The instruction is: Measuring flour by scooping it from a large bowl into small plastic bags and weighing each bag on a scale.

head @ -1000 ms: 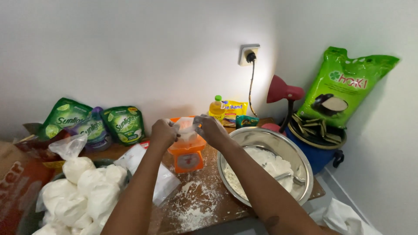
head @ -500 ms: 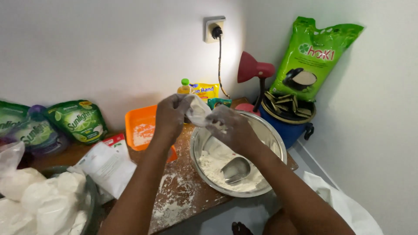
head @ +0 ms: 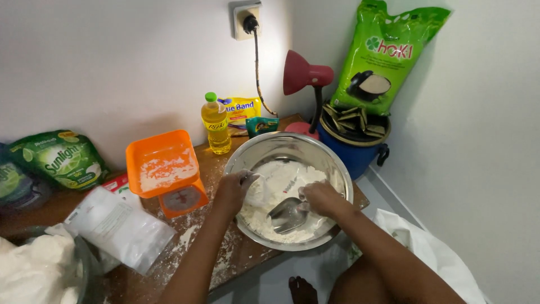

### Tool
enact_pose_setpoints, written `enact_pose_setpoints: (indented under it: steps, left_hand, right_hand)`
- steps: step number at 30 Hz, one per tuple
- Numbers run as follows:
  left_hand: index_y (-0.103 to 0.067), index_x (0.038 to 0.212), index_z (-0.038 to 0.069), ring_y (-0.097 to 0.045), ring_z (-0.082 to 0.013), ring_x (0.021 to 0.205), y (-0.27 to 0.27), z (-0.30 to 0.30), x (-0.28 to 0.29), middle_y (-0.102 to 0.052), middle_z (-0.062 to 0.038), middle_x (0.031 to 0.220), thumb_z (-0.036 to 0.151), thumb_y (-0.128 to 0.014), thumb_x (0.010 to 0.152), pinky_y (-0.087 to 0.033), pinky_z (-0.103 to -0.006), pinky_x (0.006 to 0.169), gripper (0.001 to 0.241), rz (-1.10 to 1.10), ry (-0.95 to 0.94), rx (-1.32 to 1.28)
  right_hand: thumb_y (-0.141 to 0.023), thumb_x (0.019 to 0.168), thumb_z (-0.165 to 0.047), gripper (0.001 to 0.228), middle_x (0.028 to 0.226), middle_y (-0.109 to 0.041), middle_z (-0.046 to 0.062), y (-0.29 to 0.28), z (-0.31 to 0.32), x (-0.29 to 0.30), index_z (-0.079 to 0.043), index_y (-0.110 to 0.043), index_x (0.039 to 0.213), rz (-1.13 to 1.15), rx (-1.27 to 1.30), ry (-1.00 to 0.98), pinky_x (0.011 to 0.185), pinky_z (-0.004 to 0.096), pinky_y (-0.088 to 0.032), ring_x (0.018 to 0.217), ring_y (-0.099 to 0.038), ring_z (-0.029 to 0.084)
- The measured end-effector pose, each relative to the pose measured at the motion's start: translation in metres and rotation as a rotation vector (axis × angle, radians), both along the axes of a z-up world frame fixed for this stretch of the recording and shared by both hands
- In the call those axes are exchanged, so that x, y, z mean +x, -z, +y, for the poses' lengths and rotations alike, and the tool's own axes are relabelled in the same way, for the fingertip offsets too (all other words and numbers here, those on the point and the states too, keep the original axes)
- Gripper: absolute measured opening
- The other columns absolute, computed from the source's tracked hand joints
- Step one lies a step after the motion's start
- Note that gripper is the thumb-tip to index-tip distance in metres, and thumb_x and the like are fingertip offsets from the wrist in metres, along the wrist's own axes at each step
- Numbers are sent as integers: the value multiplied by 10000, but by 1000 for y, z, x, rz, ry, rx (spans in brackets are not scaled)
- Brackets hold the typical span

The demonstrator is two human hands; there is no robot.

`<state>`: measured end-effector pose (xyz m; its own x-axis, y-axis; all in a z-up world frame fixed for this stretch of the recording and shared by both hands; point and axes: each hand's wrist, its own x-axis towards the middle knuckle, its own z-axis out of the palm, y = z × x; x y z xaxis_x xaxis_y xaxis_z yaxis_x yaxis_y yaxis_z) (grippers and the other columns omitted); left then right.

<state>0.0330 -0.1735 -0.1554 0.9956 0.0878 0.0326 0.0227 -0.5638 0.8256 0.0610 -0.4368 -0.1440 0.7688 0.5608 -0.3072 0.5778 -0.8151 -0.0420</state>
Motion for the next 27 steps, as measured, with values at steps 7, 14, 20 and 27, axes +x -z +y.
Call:
enact_pose_setpoints:
  steps: [7,14,20,27]
  left_hand:
    - [-759,1138,76,-740,-345,847,-7,-3,1,-735,-192,815,329,-671,995,-585,-466,781,303,-27,6,55]
    - [-753,1182,120,-746,-353,916,-2,-6,2,-754,-164,889,333,-644,1020,-606,-474,788,289,14,1,107]
    - [-660,1312,176,-722,-392,1064,-19,-22,-12,-741,-183,1079,245,-669,972,-602,-535,891,348,190,18,275]
    - [-751,1122,120,-735,-417,968,-6,-21,9,-769,-196,955,250,-627,1018,-599,-544,810,208,-49,-137,146]
  right_hand:
    - [-723,879,-402,452,1044,-737,220,1,-4,12,-28,-693,1131,247,10,71,1002,607,-464,1048,-706,411]
    - [-749,862,-356,351,1027,-765,172,-50,-1,5,-105,-742,1108,187,-6,170,929,542,-545,1042,-722,389]
    - [-740,877,-414,347,924,-756,121,-39,-19,35,-129,-735,1074,-121,-43,184,836,493,-578,935,-748,335]
    - [-606,948,-255,238,888,-736,190,-43,0,-23,-46,-692,1022,-64,76,-3,798,547,-589,890,-729,389]
